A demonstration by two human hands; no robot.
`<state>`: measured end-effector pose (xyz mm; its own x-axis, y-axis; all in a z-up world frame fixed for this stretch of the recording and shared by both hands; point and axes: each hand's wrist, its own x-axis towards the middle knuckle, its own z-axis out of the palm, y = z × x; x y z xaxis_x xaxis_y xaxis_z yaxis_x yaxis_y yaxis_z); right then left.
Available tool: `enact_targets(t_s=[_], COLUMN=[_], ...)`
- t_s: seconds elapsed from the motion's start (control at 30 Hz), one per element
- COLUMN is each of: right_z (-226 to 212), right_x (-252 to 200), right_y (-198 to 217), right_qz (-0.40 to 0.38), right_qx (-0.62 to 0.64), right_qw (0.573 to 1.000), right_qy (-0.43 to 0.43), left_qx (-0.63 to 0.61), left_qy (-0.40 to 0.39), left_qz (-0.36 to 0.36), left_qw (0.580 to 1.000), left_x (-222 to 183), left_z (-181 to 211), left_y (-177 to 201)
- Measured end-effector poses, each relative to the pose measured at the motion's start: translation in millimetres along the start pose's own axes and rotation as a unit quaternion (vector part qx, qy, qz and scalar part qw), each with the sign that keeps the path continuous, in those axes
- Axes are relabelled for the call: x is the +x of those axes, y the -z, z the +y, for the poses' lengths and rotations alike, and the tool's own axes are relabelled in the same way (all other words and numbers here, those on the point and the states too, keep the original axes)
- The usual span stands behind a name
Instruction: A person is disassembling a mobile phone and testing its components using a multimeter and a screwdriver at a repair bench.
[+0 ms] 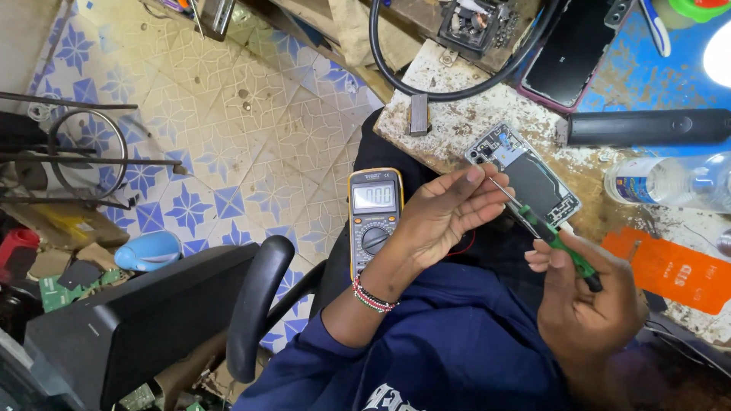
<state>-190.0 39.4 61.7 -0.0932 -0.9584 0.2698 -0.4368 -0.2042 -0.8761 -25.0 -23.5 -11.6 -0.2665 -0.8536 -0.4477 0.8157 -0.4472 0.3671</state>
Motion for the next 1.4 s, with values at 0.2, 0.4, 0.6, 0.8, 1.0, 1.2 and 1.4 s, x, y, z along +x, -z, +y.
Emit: enact_targets(t_s=[0.2,0.4,0.6,0.8,1.0,1.2,1.4], right_z=[1,3,0,4,8,9,24], right_x=[-5,-7,-3,-4,-3,-1,-3], right_y=[3,1,1,5,0,-7,-16], right_qz=[-0.008,0.01,0.002,-0.007,0.005,0.023,0.068], right_qx=[0.004,0.014,-0.017,-0.041,0.044,0.082,0.209], right_qw=[1.0,1.0,1.0,0.999,0.999,0.991,0.948], right_qy=[-0.011,-0.026,0.011,0.033,-0.029,-0.103,-0.229], left_qx=[-0.018,-0.029,-0.03,-0.016,0.006,0.017,0.019], left_qy=[0.029,0.03,0.02,0.016,0.007,-0.001,0.002], left_qz=[0.008,-0.016,-0.027,-0.012,0.023,0.044,0.082], left_qw=[0.999,0.999,0.999,1.0,1.0,0.999,0.996], left_x=[0,0,0,0,-1,0,1], left_z=[1,-3,-4,-4,-6,-9,-8], left_y=[-3,-1,1,-1,-8,-13,-20])
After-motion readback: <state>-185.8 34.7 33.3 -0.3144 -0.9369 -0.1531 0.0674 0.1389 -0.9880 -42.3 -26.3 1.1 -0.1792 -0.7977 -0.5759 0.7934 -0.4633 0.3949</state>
